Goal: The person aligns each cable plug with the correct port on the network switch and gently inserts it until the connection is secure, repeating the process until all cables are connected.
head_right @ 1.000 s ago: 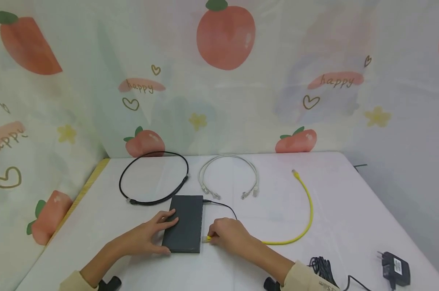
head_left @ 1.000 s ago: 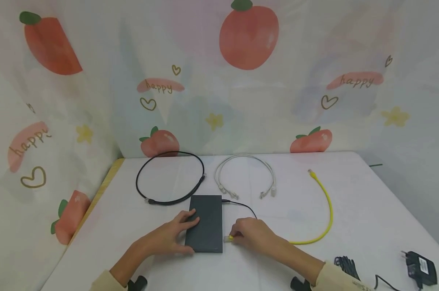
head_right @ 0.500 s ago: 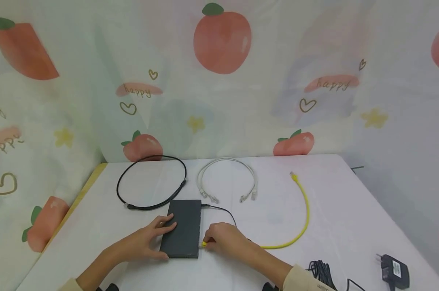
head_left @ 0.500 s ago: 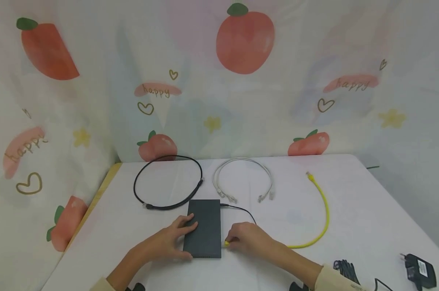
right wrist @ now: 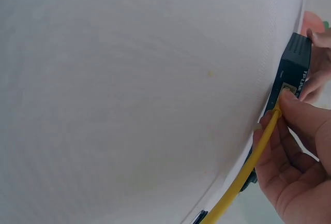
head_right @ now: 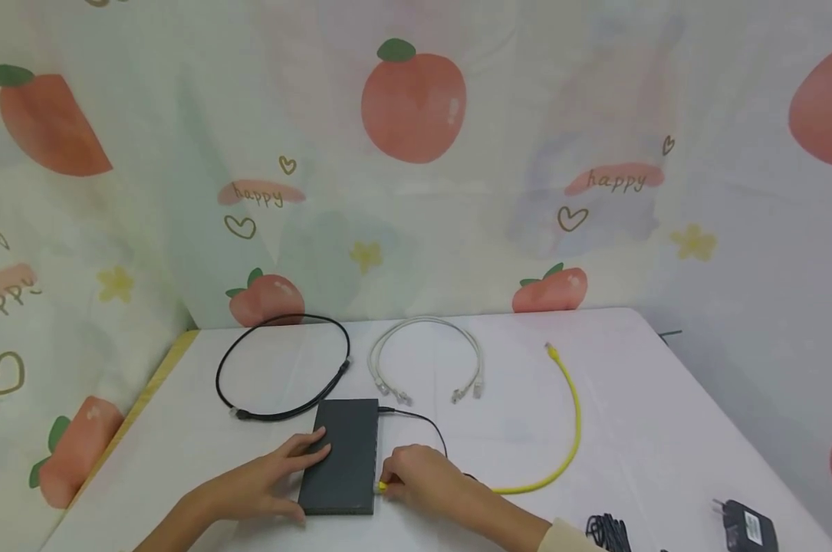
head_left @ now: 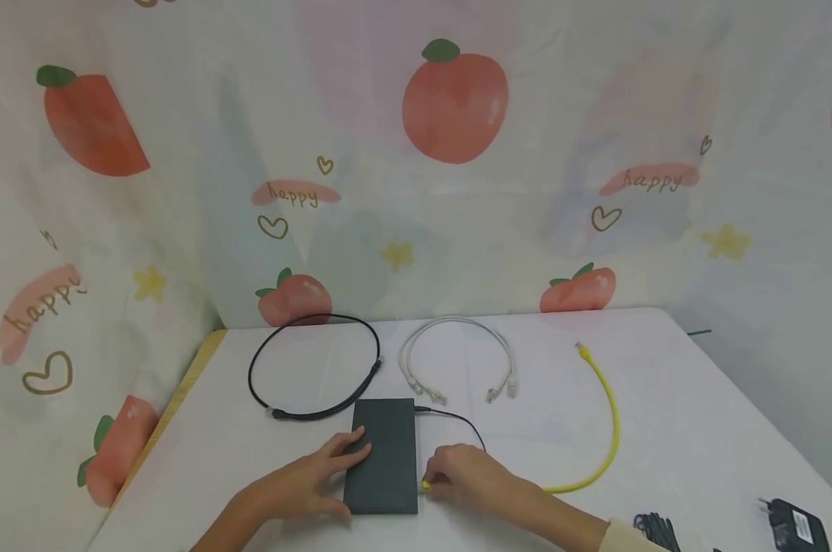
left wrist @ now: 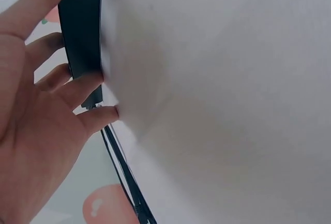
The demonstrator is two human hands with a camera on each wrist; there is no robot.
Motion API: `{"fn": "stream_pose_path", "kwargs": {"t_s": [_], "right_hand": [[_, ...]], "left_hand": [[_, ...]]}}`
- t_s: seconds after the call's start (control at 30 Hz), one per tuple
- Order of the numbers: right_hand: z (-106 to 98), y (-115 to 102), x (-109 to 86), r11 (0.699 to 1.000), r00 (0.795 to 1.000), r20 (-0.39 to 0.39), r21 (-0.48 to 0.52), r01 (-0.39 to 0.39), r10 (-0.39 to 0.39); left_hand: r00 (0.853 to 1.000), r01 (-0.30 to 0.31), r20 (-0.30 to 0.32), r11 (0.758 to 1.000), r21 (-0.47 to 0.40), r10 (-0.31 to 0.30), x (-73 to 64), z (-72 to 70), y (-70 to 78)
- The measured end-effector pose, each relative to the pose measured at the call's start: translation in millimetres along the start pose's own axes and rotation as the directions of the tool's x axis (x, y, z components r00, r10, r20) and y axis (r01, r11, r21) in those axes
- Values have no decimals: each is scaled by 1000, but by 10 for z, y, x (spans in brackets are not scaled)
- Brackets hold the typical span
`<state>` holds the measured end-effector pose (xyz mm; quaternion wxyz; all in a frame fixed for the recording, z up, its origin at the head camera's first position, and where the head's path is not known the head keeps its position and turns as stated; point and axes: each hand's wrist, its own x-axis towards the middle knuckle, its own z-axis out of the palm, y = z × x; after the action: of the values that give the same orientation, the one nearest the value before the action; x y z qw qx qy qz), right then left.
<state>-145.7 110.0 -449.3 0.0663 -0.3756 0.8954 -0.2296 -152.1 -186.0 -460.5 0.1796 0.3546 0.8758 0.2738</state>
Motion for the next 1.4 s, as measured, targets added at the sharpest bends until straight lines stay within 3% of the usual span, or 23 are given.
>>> {"fn": "stream_pose_path", "kwargs": {"t_s": [0.5, 0.83, 1.4], "right_hand": [[0, -38, -55, 998, 999, 1, -38, 45, -45], [27, -63, -65, 997, 999, 3, -55, 52, -52], [-11, -9, -2, 994, 997, -35, -92, 61, -65]], "left_hand": [[999, 44, -2, 999, -27, -44, -33, 15, 69], [999, 30, -9, 999, -21, -31, -65, 49, 84], [999, 49, -3, 999, -4, -49, 11, -25, 44]]}}
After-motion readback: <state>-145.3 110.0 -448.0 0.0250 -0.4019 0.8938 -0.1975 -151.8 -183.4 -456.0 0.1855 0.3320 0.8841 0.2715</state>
